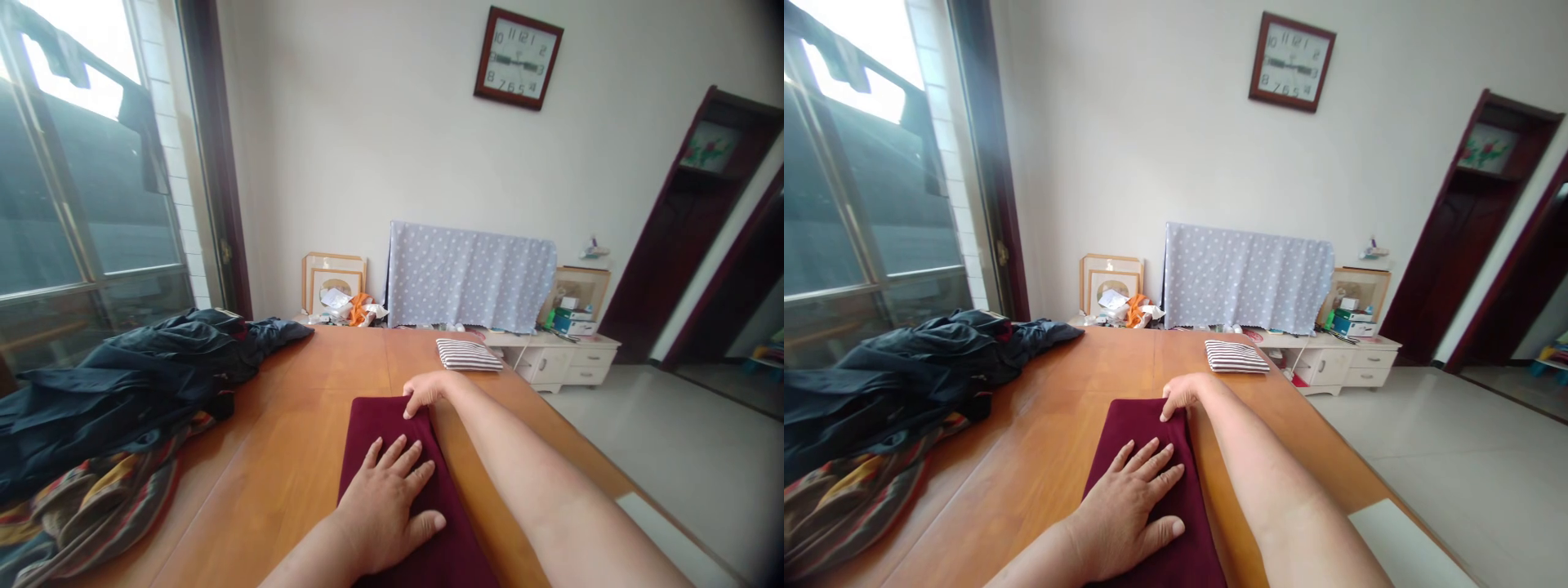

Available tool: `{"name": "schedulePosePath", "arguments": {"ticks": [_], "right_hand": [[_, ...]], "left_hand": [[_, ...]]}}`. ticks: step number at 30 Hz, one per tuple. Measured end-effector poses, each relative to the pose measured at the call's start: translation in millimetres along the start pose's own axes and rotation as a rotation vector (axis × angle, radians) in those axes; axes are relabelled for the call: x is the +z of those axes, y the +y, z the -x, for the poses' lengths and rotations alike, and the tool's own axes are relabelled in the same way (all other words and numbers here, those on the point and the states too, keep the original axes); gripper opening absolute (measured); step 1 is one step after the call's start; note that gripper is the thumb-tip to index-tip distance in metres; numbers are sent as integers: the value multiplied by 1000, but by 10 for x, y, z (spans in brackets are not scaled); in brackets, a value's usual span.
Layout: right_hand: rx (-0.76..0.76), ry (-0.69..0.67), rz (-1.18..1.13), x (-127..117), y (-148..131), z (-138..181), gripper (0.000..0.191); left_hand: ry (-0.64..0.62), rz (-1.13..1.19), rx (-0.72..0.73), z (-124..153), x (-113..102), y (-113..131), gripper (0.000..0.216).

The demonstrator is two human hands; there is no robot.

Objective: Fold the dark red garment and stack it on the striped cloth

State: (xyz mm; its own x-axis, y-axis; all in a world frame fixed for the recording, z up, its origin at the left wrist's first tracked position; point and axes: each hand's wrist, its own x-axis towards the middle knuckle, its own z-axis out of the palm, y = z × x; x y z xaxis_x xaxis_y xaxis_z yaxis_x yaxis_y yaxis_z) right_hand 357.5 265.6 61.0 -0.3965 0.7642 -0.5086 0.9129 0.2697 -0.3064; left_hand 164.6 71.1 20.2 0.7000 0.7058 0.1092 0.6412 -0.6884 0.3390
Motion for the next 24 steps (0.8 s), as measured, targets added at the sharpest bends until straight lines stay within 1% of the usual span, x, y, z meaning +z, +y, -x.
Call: {"name": "schedulePosePath", "arguments": {"ticks": [3,6,11,13,17,20,24], "right_hand": [[4,-16,8,-17,7,-22,37],[2,-15,3,-24,27,-35,39],[-35,-18,-38,-15,99,-28,39],[-49,-13,-54,-14,126,-25,37],[-69,3,-78,-6,171,-24,30],[-94,32,-97,14,179,4,28],[-146,97,-120,23,114,124,28]], "left_hand": [[-14,-11,-11,-11,-10,24,71],[-33,-32,-15,-52,-45,63,73],[-71,-57,-32,-249,-120,201,79],[-78,-64,-61,-355,-93,266,82],[-113,-96,-77,-493,56,375,92],[-94,-116,-76,-498,129,438,95],[-74,-121,-93,-451,120,492,92]]}}
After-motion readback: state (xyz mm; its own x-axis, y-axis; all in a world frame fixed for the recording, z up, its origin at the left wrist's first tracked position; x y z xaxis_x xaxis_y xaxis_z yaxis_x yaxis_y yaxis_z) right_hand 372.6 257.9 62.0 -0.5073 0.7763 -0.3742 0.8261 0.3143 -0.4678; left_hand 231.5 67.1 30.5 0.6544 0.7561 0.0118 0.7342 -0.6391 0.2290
